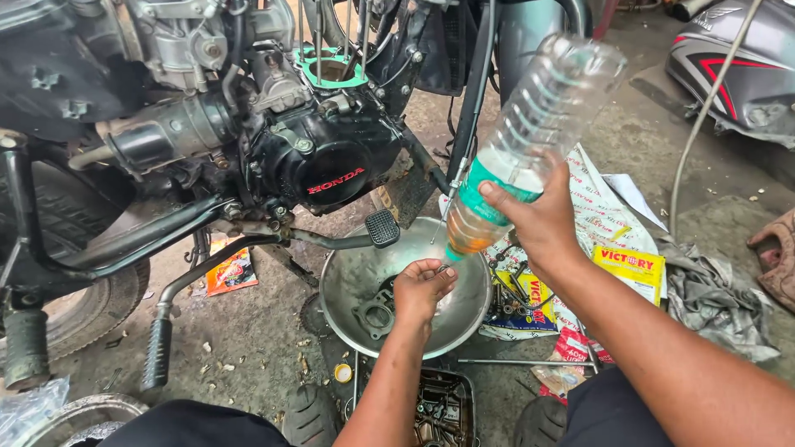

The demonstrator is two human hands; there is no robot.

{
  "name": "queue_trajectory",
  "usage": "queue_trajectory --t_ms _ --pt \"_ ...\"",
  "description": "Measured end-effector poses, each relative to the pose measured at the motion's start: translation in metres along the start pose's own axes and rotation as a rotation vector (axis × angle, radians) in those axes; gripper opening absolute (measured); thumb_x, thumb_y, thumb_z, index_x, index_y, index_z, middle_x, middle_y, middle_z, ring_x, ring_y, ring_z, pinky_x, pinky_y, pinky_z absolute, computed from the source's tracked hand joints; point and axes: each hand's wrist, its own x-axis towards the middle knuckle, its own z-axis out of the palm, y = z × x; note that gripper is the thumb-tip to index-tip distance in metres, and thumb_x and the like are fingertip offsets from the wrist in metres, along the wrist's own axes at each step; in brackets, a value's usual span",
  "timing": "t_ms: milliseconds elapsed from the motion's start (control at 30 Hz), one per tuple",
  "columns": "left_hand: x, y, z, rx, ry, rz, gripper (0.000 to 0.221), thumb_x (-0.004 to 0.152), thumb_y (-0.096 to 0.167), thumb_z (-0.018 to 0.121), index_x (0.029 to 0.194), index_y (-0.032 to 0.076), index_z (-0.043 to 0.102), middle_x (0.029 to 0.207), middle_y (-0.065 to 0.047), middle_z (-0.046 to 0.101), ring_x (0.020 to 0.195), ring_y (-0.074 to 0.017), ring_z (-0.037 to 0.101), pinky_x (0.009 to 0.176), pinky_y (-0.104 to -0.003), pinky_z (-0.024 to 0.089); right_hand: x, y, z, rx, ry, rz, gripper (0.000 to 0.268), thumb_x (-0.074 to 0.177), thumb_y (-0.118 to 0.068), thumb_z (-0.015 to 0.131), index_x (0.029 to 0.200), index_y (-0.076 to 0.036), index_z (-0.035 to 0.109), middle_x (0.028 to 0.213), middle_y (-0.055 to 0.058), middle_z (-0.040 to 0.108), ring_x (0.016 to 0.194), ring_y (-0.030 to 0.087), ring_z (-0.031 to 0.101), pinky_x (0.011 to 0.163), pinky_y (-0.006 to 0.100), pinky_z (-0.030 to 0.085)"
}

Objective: Cleaning and repairing motorcycle engine parts using liquid from a bottle.

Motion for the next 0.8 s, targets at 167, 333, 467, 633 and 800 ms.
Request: queue_trajectory --t_ms 167,333,467,633,800 --pt "0.0 0.003 0.002 0.034 0.021 -0.007 0.028 0.086 -0.004 0.075 0.109 0.001 0.06 0.096 -0.011 0.068 0.081 -0.0176 0.073 0.071 -0.028 0.058 0.008 -0.006 -0.001 0.006 -0.055 -0.021 0.078 0.081 -0.016 0.086 0.142 -0.007 0.038 0.134 0.01 0.059 0.124 0.02 0.062 0.105 0.036 0.052" --pt "0.005 0.005 0.006 0.059 -0.002 0.006 0.031 0.088 -0.005 0.07 0.119 -0.002 0.066 0.104 -0.008 0.07 0.09 -0.0175 0.073 0.076 -0.028 0.06 0.019 -0.005 -0.007 -0.036 -0.129 -0.059 0.079 0.081 -0.015 0.087 0.143 -0.007 0.04 0.135 0.01 0.061 0.125 0.02 0.062 0.107 0.037 0.052" --pt "0.007 0.002 0.011 0.04 -0.01 -0.011 0.031 0.089 -0.007 0.067 0.119 -0.004 0.065 0.104 -0.009 0.07 0.093 -0.0184 0.074 0.08 -0.029 0.062 0.024 -0.011 -0.009 0.011 -0.137 -0.03 0.08 0.079 -0.015 0.087 0.144 -0.007 0.039 0.134 0.009 0.061 0.124 0.02 0.063 0.106 0.037 0.052" --pt "0.013 -0.006 0.015 -0.038 -0.017 -0.029 0.03 0.088 -0.008 0.068 0.117 -0.005 0.063 0.099 -0.01 0.07 0.092 -0.0202 0.075 0.08 -0.03 0.062 0.03 -0.005 -0.011 0.019 -0.176 -0.068 0.08 0.08 -0.013 0.087 0.144 -0.006 0.04 0.135 0.009 0.062 0.125 0.02 0.063 0.108 0.037 0.052" --pt "0.008 0.003 0.025 -0.052 0.002 -0.055 0.032 0.087 -0.007 0.069 0.117 -0.003 0.059 0.096 -0.01 0.071 0.09 -0.0201 0.075 0.079 -0.029 0.063 0.035 0.006 -0.012 0.033 -0.213 -0.113 0.081 0.08 -0.015 0.088 0.145 -0.005 0.039 0.135 0.01 0.061 0.126 0.019 0.062 0.109 0.036 0.052"
